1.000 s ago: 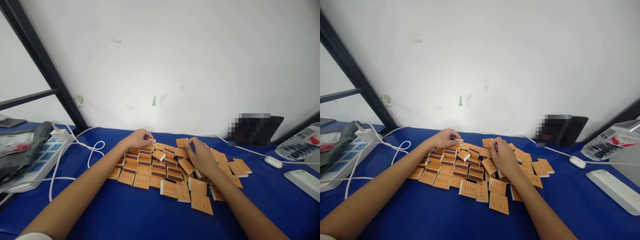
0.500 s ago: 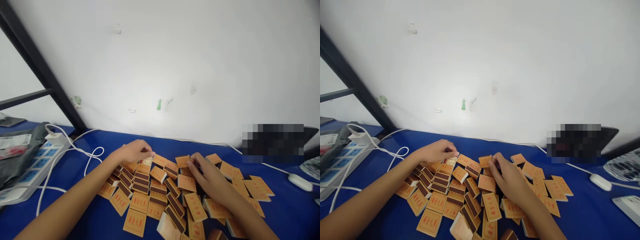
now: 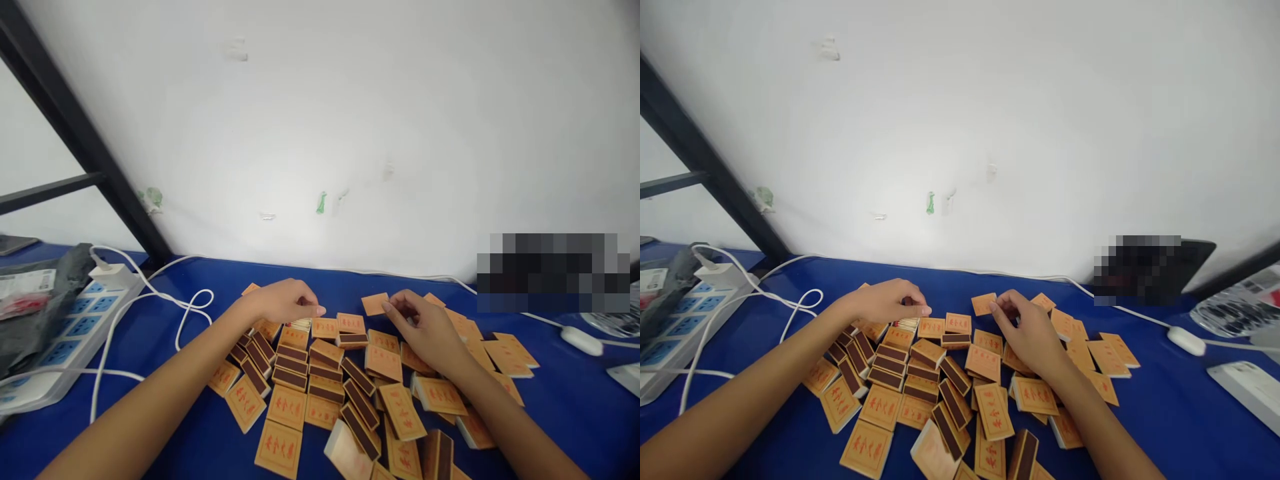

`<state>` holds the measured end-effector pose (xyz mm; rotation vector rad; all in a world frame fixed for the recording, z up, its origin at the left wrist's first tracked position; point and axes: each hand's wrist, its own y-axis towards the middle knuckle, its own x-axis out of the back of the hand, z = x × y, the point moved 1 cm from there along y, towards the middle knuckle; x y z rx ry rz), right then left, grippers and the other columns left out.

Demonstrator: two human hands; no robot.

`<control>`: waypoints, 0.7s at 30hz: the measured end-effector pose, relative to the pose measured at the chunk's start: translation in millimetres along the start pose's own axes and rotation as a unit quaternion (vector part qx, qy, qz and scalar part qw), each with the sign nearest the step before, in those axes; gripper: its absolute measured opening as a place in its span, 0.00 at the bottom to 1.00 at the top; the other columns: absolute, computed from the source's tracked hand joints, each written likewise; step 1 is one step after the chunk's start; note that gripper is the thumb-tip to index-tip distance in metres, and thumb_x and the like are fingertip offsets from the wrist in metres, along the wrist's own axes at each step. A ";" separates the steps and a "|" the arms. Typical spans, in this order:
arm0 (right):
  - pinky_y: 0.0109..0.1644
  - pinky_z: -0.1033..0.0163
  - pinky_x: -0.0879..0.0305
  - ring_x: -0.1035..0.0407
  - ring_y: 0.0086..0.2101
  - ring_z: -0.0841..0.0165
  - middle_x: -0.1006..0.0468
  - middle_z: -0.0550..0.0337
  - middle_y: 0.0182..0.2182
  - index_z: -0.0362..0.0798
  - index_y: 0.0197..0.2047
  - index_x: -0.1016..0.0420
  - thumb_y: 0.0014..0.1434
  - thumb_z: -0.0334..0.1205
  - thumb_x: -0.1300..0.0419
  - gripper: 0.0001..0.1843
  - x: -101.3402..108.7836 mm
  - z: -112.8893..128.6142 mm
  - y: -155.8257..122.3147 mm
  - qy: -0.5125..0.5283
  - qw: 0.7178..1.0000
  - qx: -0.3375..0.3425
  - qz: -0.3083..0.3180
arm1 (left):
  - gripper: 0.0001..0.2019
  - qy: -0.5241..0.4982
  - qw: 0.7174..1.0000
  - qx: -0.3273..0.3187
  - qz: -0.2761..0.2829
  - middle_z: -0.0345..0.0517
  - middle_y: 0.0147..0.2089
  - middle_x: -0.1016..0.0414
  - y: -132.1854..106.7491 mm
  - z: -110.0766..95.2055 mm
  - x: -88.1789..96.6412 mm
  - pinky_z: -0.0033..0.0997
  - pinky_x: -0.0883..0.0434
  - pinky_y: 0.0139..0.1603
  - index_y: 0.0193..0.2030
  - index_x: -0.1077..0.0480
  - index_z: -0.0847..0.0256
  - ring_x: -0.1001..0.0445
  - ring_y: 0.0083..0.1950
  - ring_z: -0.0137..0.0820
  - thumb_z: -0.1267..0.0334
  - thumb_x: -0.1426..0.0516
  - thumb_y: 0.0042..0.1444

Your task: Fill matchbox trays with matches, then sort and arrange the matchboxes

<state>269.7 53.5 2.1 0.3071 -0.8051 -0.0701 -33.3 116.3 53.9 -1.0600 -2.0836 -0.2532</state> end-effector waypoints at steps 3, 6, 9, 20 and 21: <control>0.37 0.56 0.33 0.24 0.33 0.59 0.18 0.57 0.32 0.52 0.44 0.30 0.67 0.60 0.42 0.19 -2.5 -4.7 0.0 0.018 1.000 -0.011 -0.009 | 0.22 0.006 1.000 0.005 0.008 0.40 0.24 0.32 -1.7 -3.4 0.2 0.33 0.42 0.26 0.27 0.26 0.58 0.31 0.24 0.30 0.44 0.42 0.64; 0.37 0.54 0.32 0.23 0.33 0.58 0.18 0.58 0.30 0.51 0.52 0.33 0.68 0.59 0.43 0.21 -5.7 -6.7 0.8 0.015 1.000 -0.005 -0.004 | 0.17 0.034 0.999 0.007 0.007 0.43 0.29 0.22 -3.2 -5.8 1.2 0.33 0.38 0.29 0.33 0.20 0.57 0.27 0.27 0.32 0.48 0.41 0.63; 0.36 0.54 0.33 0.25 0.30 0.58 0.20 0.60 0.27 0.50 0.55 0.35 0.68 0.58 0.45 0.22 -7.9 -4.9 2.5 -0.008 1.000 0.015 -0.002 | 0.15 0.043 0.999 0.011 0.002 0.46 0.38 0.16 -2.7 -3.0 3.1 0.32 0.33 0.33 0.42 0.17 0.57 0.22 0.33 0.34 0.49 0.41 0.64; 0.40 0.54 0.32 0.24 0.31 0.60 0.18 0.59 0.29 0.49 0.58 0.28 0.68 0.55 0.43 0.23 -1.7 17.5 -1.9 -0.001 0.998 0.043 -0.035 | 0.10 0.041 0.990 -0.054 -0.123 0.49 0.44 0.15 5.1 -4.9 5.7 0.36 0.27 0.45 0.47 0.18 0.58 0.19 0.44 0.37 0.59 0.40 0.65; 0.41 0.54 0.31 0.23 0.32 0.59 0.17 0.59 0.30 0.50 0.58 0.27 0.68 0.55 0.43 0.23 -2.7 20.3 -1.6 0.020 0.999 0.039 -0.031 | 0.11 0.043 0.988 -0.058 -0.135 0.49 0.44 0.16 4.7 -6.3 6.0 0.37 0.26 0.45 0.48 0.19 0.58 0.19 0.44 0.37 0.58 0.39 0.65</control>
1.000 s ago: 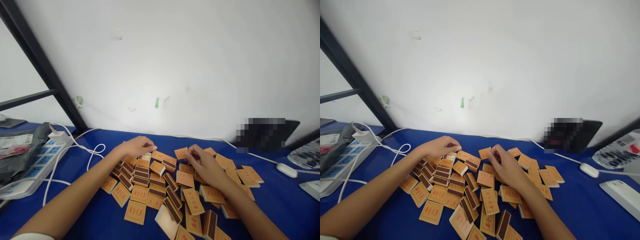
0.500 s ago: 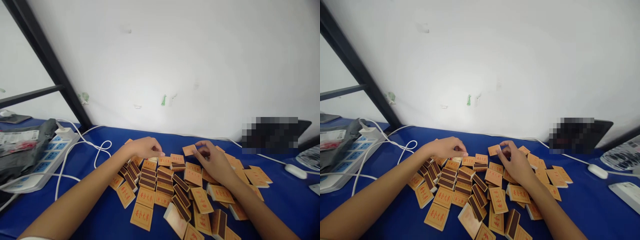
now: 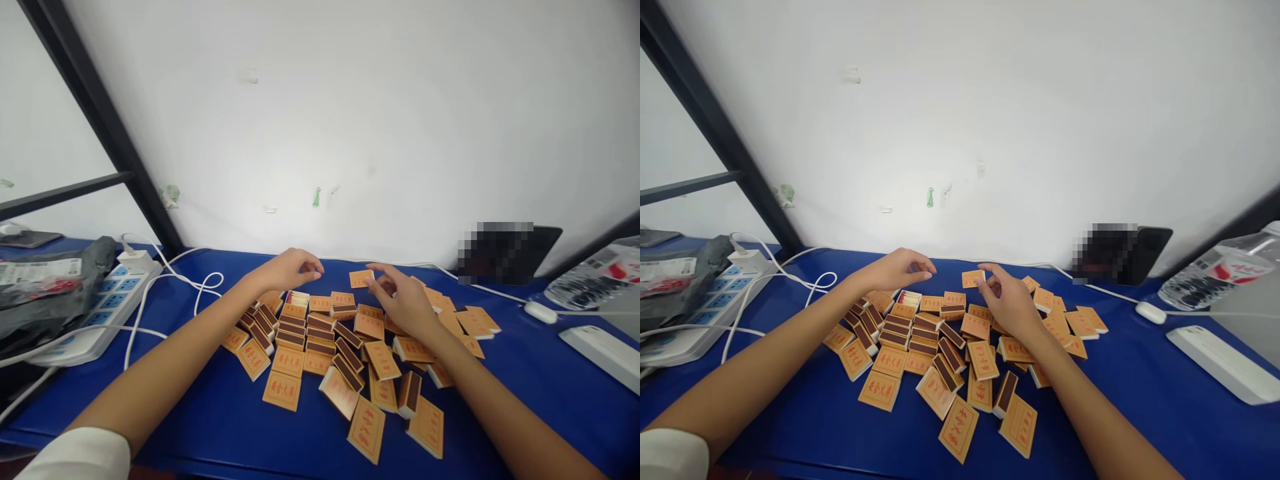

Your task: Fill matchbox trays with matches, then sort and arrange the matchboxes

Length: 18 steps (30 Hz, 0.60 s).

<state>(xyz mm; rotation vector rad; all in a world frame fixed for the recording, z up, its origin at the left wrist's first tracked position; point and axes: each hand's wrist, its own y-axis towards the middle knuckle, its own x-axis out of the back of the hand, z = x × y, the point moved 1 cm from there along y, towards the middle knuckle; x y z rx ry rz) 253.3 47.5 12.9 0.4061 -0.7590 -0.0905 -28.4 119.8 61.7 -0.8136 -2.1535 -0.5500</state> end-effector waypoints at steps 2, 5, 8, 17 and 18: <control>0.44 0.53 0.29 0.21 0.34 0.58 0.16 0.58 0.29 0.50 0.56 0.26 0.67 0.56 0.41 0.22 -4.7 6.9 5.0 0.063 0.998 -0.024 0.005 | 0.15 0.012 0.999 -0.011 -0.030 0.51 0.46 0.17 -0.4 -3.2 0.1 0.37 0.26 0.46 0.52 0.20 0.59 0.20 0.46 0.38 0.54 0.36 0.62; 0.43 0.54 0.28 0.20 0.36 0.58 0.15 0.54 0.30 0.48 0.52 0.27 0.66 0.56 0.39 0.21 -18.3 24.7 24.7 0.153 0.985 -0.070 0.048 | 0.27 0.054 0.995 -0.035 -0.070 0.53 0.53 0.19 -0.8 -8.0 -0.8 0.39 0.27 0.51 0.59 0.24 0.59 0.22 0.52 0.41 0.49 0.31 0.57; 0.41 0.57 0.28 0.20 0.35 0.61 0.14 0.53 0.32 0.47 0.51 0.26 0.67 0.53 0.39 0.19 -37.1 48.6 52.8 0.191 0.971 -0.056 0.133 | 0.22 0.098 0.991 -0.047 -0.079 0.52 0.51 0.19 -0.3 -5.8 1.6 0.41 0.28 0.53 0.57 0.22 0.57 0.22 0.51 0.42 0.51 0.33 0.58; 0.43 0.57 0.28 0.21 0.40 0.61 0.15 0.52 0.39 0.49 0.51 0.23 0.65 0.48 0.36 0.15 -42.6 54.3 61.5 -0.029 0.983 0.054 0.176 | 0.19 0.174 0.971 0.082 -0.143 0.52 0.46 0.19 4.2 61.6 27.1 0.38 0.29 0.47 0.48 0.19 0.61 0.22 0.42 0.41 0.61 0.28 0.49; 0.43 0.58 0.27 0.21 0.41 0.60 0.15 0.52 0.40 0.49 0.48 0.21 0.63 0.47 0.34 0.14 -37.4 53.0 54.6 -0.032 0.975 0.065 0.209 | 0.21 0.168 0.971 0.087 -0.148 0.53 0.48 0.19 5.2 66.9 27.0 0.38 0.28 0.47 0.51 0.19 0.62 0.22 0.42 0.40 0.62 0.28 0.49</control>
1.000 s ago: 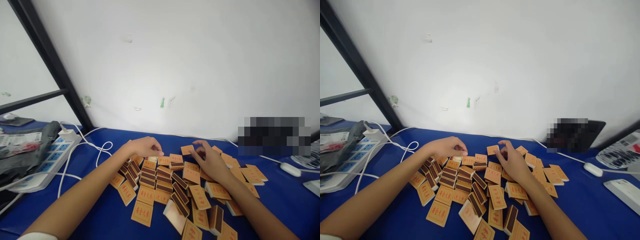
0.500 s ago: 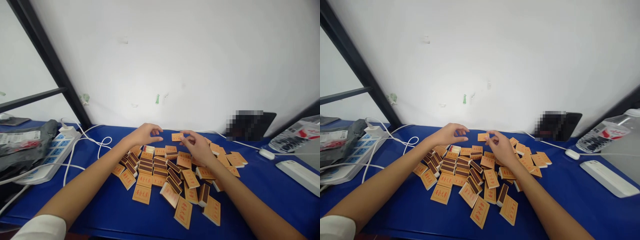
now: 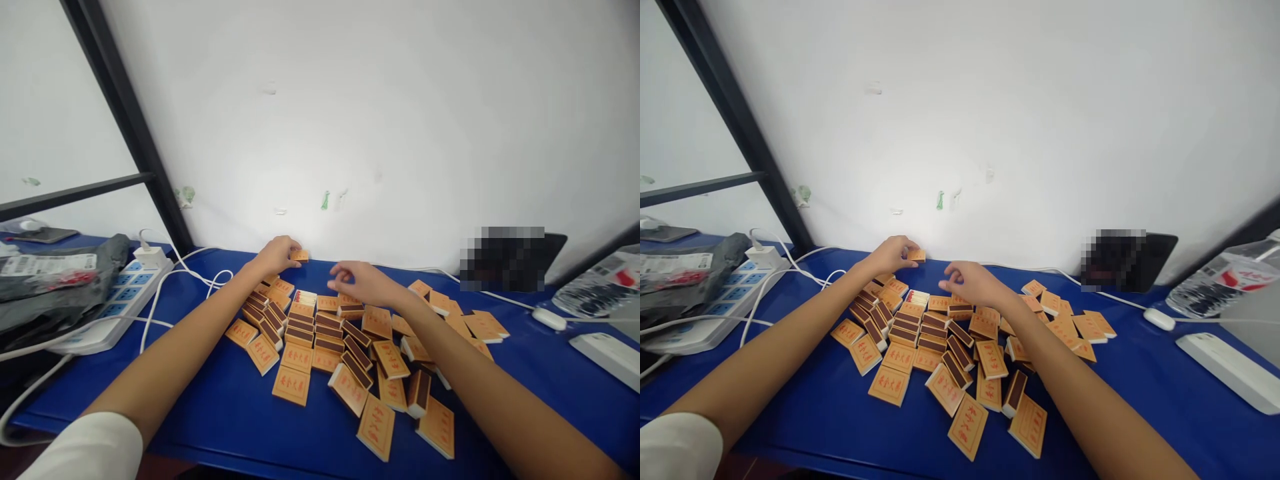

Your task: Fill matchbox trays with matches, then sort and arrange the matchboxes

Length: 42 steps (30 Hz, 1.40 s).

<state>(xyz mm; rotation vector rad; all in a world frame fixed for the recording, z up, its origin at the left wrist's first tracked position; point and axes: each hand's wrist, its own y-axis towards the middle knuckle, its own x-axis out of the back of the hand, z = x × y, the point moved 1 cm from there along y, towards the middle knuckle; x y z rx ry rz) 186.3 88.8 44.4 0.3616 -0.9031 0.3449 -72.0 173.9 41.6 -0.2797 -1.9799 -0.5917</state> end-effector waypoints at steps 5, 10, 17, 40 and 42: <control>0.48 0.54 0.25 0.21 0.45 0.56 0.15 0.52 0.48 0.53 0.47 0.17 0.58 0.45 0.31 0.14 7.1 4.9 -30.0 -0.013 0.997 0.026 0.078 | 0.22 -0.020 1.000 -0.001 -0.010 0.54 0.55 0.20 4.6 7.4 -10.0 0.36 0.26 0.48 0.53 0.22 0.63 0.21 0.41 0.36 0.67 0.29 0.50; 0.47 0.54 0.27 0.22 0.43 0.56 0.16 0.51 0.45 0.51 0.45 0.17 0.55 0.42 0.30 0.13 -3.9 9.3 -26.9 -0.054 0.996 0.035 0.062 | 0.17 -0.021 0.999 -0.001 -0.027 0.53 0.50 0.18 8.3 12.7 -17.5 0.35 0.25 0.49 0.50 0.22 0.64 0.20 0.43 0.36 0.69 0.31 0.52; 0.47 0.53 0.31 0.25 0.42 0.56 0.17 0.51 0.41 0.49 0.40 0.20 0.58 0.42 0.32 0.08 -8.5 0.6 -20.1 -0.108 0.991 0.077 -0.013 | 0.16 -0.010 1.000 -0.019 -0.020 0.56 0.50 0.17 4.0 -4.2 1.7 0.39 0.26 0.50 0.49 0.21 0.65 0.20 0.45 0.40 0.61 0.32 0.55; 0.38 0.57 0.21 0.22 0.35 0.62 0.19 0.53 0.36 0.49 0.42 0.27 0.57 0.61 0.30 0.25 -23.2 6.8 -52.3 0.345 0.922 -0.039 -0.171 | 0.11 -0.132 0.975 -0.145 -0.104 0.44 0.42 0.19 -76.2 -86.8 -8.6 0.37 0.27 0.46 0.45 0.20 0.57 0.24 0.43 0.34 0.60 0.32 0.57; 0.35 0.59 0.22 0.22 0.32 0.63 0.20 0.55 0.31 0.48 0.39 0.26 0.56 0.64 0.30 0.26 -26.0 11.5 -53.2 0.361 0.919 -0.042 -0.156 | 0.11 -0.124 0.973 -0.161 -0.108 0.45 0.43 0.19 -77.2 -91.8 -8.6 0.38 0.27 0.48 0.46 0.21 0.57 0.23 0.45 0.35 0.62 0.32 0.57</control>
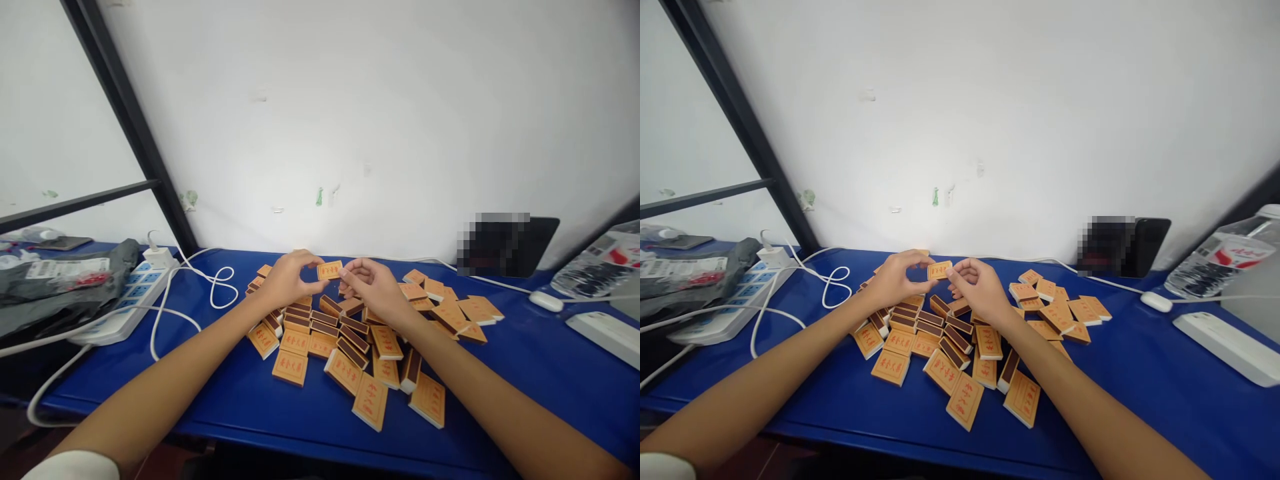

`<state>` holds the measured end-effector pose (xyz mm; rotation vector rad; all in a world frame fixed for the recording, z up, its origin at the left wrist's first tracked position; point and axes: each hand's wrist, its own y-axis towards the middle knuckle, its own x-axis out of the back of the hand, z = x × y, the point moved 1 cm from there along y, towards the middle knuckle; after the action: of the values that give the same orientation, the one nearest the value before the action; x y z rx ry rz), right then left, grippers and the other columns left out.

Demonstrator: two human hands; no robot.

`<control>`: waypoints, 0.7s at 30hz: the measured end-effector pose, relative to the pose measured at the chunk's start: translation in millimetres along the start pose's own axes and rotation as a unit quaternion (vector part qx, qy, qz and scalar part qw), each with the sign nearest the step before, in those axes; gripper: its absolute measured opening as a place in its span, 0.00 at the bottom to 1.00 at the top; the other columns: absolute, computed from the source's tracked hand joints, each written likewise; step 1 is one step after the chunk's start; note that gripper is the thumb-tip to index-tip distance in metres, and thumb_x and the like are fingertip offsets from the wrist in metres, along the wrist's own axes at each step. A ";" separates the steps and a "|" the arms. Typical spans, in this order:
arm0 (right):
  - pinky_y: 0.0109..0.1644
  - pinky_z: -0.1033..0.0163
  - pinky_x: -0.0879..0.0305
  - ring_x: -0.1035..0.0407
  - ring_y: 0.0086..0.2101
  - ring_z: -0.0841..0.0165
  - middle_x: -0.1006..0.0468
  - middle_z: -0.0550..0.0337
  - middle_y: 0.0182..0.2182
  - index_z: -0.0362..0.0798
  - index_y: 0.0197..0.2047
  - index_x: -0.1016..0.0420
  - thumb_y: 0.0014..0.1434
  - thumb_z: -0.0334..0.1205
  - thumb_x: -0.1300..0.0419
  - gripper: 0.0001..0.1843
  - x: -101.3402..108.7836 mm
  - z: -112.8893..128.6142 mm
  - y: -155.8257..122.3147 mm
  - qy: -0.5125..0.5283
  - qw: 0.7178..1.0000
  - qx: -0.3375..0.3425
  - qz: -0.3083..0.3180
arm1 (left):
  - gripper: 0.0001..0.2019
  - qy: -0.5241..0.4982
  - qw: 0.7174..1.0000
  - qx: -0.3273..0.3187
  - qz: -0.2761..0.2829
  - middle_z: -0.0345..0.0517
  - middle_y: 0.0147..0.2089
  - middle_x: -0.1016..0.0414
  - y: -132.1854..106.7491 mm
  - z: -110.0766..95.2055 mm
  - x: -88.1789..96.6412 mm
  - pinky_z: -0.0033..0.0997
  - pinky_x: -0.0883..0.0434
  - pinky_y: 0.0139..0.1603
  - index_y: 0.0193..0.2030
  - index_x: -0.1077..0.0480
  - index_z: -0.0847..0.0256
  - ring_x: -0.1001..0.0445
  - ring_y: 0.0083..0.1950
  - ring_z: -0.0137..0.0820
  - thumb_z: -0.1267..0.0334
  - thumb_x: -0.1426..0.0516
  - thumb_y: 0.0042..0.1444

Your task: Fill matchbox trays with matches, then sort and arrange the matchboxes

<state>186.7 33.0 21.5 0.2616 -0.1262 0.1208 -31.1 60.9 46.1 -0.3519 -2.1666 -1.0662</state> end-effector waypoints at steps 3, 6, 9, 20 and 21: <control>0.33 0.61 0.23 0.24 0.29 0.66 0.19 0.56 0.29 0.47 0.37 0.24 0.54 0.65 0.29 0.28 -5.0 3.7 -3.2 -0.004 1.000 -0.016 0.007 | 0.11 0.015 1.000 -0.011 -0.008 0.46 0.43 0.18 -0.2 -5.3 -1.6 0.39 0.27 0.49 0.46 0.20 0.58 0.22 0.45 0.37 0.63 0.32 0.56; 0.31 0.62 0.23 0.25 0.27 0.68 0.19 0.56 0.29 0.46 0.38 0.22 0.55 0.63 0.29 0.27 -5.0 5.0 -3.4 -0.004 0.999 -0.038 0.005 | 0.12 0.019 1.000 -0.005 0.013 0.45 0.42 0.17 -0.9 -5.0 -2.4 0.37 0.27 0.46 0.46 0.20 0.57 0.22 0.43 0.37 0.58 0.31 0.57; 0.30 0.65 0.25 0.24 0.27 0.68 0.19 0.56 0.28 0.46 0.37 0.21 0.56 0.60 0.29 0.23 1.4 5.7 -0.8 -0.006 0.998 -0.053 -0.020 | 0.14 0.026 0.999 0.005 0.030 0.45 0.44 0.16 -1.1 -1.9 -2.2 0.37 0.27 0.45 0.48 0.20 0.56 0.21 0.43 0.37 0.54 0.31 0.59; 0.27 0.68 0.38 0.32 0.27 0.71 0.22 0.60 0.26 0.46 0.30 0.22 0.61 0.43 0.33 0.11 37.8 2.1 35.3 -0.153 0.969 -0.091 -0.169 | 0.24 0.033 0.993 0.094 0.070 0.49 0.50 0.15 1.7 15.5 -13.9 0.40 0.25 0.50 0.57 0.22 0.58 0.18 0.50 0.42 0.52 0.29 0.56; 0.27 0.68 0.40 0.34 0.26 0.72 0.23 0.61 0.25 0.46 0.29 0.23 0.61 0.42 0.34 0.11 36.0 0.4 43.3 -0.178 0.965 -0.098 -0.165 | 0.25 0.029 0.992 0.087 0.081 0.50 0.51 0.16 2.6 17.2 -17.0 0.40 0.24 0.51 0.58 0.23 0.59 0.18 0.51 0.42 0.53 0.29 0.56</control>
<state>216.3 78.1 37.6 0.1014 -0.4476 -0.2713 -25.4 76.8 28.7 -0.4030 -2.1219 -0.7817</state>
